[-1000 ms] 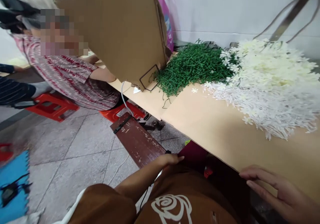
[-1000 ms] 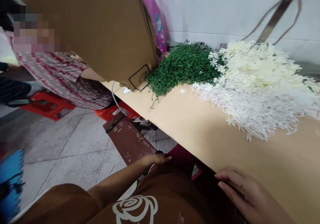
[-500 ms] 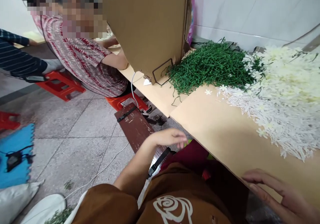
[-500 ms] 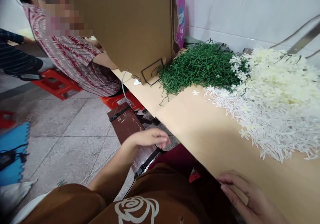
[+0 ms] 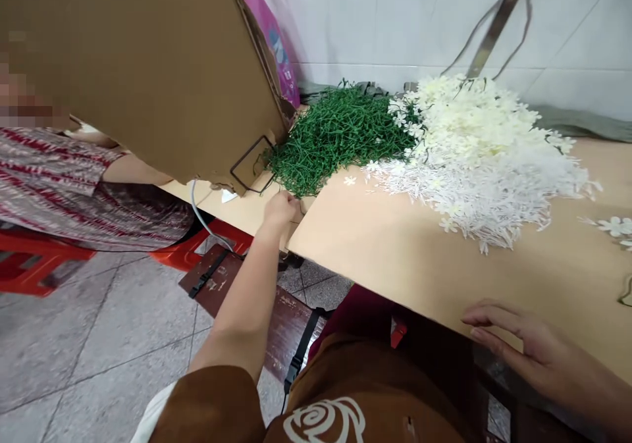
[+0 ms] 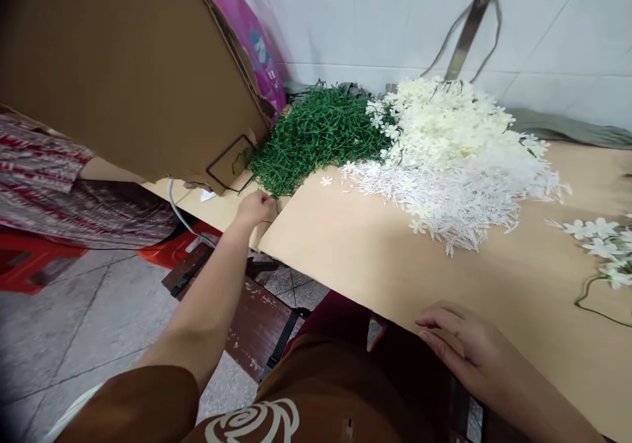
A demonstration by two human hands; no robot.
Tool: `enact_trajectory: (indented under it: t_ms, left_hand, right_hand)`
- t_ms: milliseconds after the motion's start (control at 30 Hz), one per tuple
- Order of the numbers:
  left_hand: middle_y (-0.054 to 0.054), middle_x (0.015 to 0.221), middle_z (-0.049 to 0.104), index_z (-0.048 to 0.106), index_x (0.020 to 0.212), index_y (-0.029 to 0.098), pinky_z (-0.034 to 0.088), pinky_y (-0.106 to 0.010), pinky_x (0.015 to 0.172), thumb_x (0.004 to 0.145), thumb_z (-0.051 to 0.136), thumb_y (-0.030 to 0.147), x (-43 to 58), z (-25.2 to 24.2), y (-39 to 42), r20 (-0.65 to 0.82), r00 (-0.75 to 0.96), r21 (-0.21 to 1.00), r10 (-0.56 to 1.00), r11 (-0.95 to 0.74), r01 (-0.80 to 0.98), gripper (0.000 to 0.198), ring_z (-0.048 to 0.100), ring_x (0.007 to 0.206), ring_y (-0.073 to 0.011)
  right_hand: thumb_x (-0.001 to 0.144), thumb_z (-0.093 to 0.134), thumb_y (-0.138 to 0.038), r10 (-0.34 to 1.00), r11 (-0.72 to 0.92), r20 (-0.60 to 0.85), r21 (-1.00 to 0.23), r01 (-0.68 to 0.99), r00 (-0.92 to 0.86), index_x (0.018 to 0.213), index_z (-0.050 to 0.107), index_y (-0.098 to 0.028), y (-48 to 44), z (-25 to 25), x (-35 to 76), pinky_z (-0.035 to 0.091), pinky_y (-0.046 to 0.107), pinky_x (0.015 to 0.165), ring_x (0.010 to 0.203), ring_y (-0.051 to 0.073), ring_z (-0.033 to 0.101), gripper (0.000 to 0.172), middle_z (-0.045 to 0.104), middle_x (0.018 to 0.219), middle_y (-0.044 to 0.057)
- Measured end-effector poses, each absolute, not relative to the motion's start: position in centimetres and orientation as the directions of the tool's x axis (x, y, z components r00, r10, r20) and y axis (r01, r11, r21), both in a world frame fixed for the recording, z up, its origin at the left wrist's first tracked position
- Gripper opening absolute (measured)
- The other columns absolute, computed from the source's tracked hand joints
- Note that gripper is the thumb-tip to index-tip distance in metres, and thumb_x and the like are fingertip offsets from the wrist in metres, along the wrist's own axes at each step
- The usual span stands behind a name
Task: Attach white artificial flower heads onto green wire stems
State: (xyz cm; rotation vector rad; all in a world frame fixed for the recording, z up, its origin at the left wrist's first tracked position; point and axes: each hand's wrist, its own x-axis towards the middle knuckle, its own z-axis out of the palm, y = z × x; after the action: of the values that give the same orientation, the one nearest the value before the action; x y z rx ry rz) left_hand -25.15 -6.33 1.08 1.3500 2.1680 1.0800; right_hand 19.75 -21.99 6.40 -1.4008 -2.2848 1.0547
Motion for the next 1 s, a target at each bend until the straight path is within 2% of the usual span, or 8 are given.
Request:
enact_trajectory:
  t_ms: [167,267,333,533,633,733,833,1000]
  left_hand:
    - [0.004,0.058,0.050,0.047,0.070,0.022,0.044,-0.030,0.069,0.086,0.054,0.010,-22.7,5.8,-4.4,0.178,-0.527,0.874,0.831,0.113,0.473,0.021,0.050,0.058,-0.0121]
    - [0.004,0.064,0.057,0.057,0.084,0.019,0.047,-0.028,0.072,0.082,0.057,0.002,-17.3,8.1,-2.4,0.227,-0.407,0.967,0.885,-0.157,0.198,0.016,0.054,0.061,-0.0090]
    - [0.005,0.065,0.059,0.061,0.087,0.016,0.047,-0.026,0.072,0.081,0.056,-0.001,-13.0,8.5,-1.3,0.226,-0.320,0.972,0.920,-0.190,0.142,0.019,0.053,0.060,-0.0069]
    - [0.002,0.067,0.066,0.061,0.076,0.014,0.046,-0.022,0.063,0.076,0.064,0.010,-2.9,4.5,-0.5,0.048,0.030,0.991,0.998,-0.044,-0.130,0.005,0.055,0.056,-0.0064]
    - [0.003,0.062,0.062,0.059,0.071,0.015,0.046,-0.022,0.063,0.073,0.065,0.010,-0.7,2.3,-1.2,-0.056,0.134,0.990,0.989,0.073,-0.123,0.007,0.054,0.055,-0.0066]
    - [0.004,0.063,0.062,0.062,0.072,0.014,0.046,-0.022,0.066,0.071,0.068,0.013,-0.2,1.2,-1.6,-0.057,0.242,0.997,0.968,0.070,-0.043,0.006,0.054,0.058,-0.0067]
    - [0.003,0.062,0.061,0.062,0.073,0.014,0.042,-0.021,0.059,0.070,0.073,0.020,-1.1,1.4,-1.2,-0.071,0.329,0.994,0.942,0.093,-0.052,0.012,0.050,0.054,-0.0058]
    - [-0.001,0.065,0.064,0.066,0.075,0.013,0.032,-0.019,0.047,0.060,0.086,0.041,-4.2,2.2,0.1,-0.106,0.566,0.983,0.818,0.171,-0.064,0.038,0.049,0.051,-0.0056]
  right_hand:
    - [0.095,0.049,-0.044,0.866,0.291,-0.110,-0.684,0.669,-0.488,0.094,0.071,-0.022,-19.5,6.9,20.2,0.056,0.030,0.074,0.085,0.020,0.070,0.031,0.073,0.093,0.008]
    - [0.096,0.047,-0.043,0.883,0.333,-0.030,-0.665,0.668,-0.469,0.089,0.068,-0.021,-16.6,7.8,18.9,0.052,0.030,0.069,0.079,0.019,0.068,0.031,0.073,0.087,0.006]
    - [0.094,0.048,-0.038,0.908,0.344,0.036,-0.633,0.693,-0.418,0.086,0.068,-0.021,-14.5,8.2,18.1,0.050,0.031,0.068,0.075,0.019,0.066,0.027,0.073,0.084,0.006]
    - [0.086,0.054,-0.027,0.979,0.205,0.128,-0.575,0.792,-0.160,0.082,0.066,-0.018,-10.4,7.0,18.2,0.050,0.033,0.068,0.071,0.019,0.065,0.016,0.072,0.081,0.006]
    - [0.085,0.056,-0.024,0.983,0.170,0.157,-0.549,0.818,-0.099,0.089,0.067,-0.015,-9.1,5.7,18.4,0.051,0.034,0.067,0.070,0.019,0.064,0.015,0.070,0.086,0.009]
    - [0.085,0.056,-0.022,0.963,0.234,0.232,-0.473,0.849,-0.136,0.102,0.068,-0.012,-7.8,4.6,17.6,0.052,0.038,0.074,0.079,0.023,0.063,0.023,0.068,0.095,0.014]
    - [0.089,0.052,-0.021,0.937,0.316,0.268,-0.368,0.875,-0.226,0.108,0.067,-0.012,-6.4,4.1,15.9,0.050,0.043,0.083,0.094,0.029,0.061,0.026,0.066,0.101,0.017]
    - [0.090,0.050,-0.019,0.957,0.278,0.170,-0.283,0.918,-0.237,0.111,0.067,-0.009,-4.3,4.5,13.3,0.046,0.042,0.087,0.104,0.032,0.056,0.029,0.063,0.107,0.019]
